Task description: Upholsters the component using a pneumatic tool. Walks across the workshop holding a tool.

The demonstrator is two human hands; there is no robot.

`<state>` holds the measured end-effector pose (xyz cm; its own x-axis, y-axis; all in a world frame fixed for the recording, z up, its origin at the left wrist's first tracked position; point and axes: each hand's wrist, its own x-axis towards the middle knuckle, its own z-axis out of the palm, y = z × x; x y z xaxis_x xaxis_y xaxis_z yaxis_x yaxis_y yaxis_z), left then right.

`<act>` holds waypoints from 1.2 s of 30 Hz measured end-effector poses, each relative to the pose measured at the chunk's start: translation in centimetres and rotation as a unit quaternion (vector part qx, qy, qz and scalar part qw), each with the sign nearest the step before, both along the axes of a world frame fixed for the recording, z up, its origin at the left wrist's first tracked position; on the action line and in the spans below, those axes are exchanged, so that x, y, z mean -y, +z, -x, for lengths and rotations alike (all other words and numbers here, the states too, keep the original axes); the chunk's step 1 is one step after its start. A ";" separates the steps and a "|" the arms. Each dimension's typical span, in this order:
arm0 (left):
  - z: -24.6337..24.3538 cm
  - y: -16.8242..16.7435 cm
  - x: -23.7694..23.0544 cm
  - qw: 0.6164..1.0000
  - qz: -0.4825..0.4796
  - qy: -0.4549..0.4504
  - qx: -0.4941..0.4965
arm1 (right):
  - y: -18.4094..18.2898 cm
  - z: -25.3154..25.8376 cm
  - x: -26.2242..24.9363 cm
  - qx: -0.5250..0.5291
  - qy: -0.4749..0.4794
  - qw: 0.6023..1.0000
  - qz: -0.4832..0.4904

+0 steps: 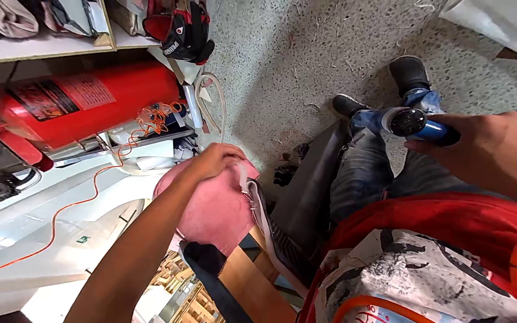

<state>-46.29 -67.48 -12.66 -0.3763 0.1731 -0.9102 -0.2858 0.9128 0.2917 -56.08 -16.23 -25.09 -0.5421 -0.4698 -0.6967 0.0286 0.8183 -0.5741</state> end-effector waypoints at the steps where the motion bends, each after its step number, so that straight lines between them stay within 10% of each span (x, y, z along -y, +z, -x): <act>1: -0.3 -1.5 -0.5 0.996 -0.053 0.021 0.066 | -0.5 -0.3 -0.4 -0.006 -0.002 1.000 0.002; 7: -1.0 -5.6 -3.3 0.885 -0.233 0.030 0.402 | -1.5 -1.3 -2.4 -0.005 -0.020 0.999 -0.025; 19: -2.0 -2.0 -4.2 0.929 -0.223 -0.175 0.236 | -0.8 -2.4 1.1 0.002 -0.014 1.000 -0.028; 29: -5.9 3.5 -8.9 0.998 0.068 0.010 -0.008 | 0.1 -2.3 3.3 -0.003 -0.001 1.000 0.004; 36: -3.3 4.7 -4.4 0.964 -0.133 -0.204 0.103 | -0.1 -2.0 4.1 0.008 0.000 1.000 -0.002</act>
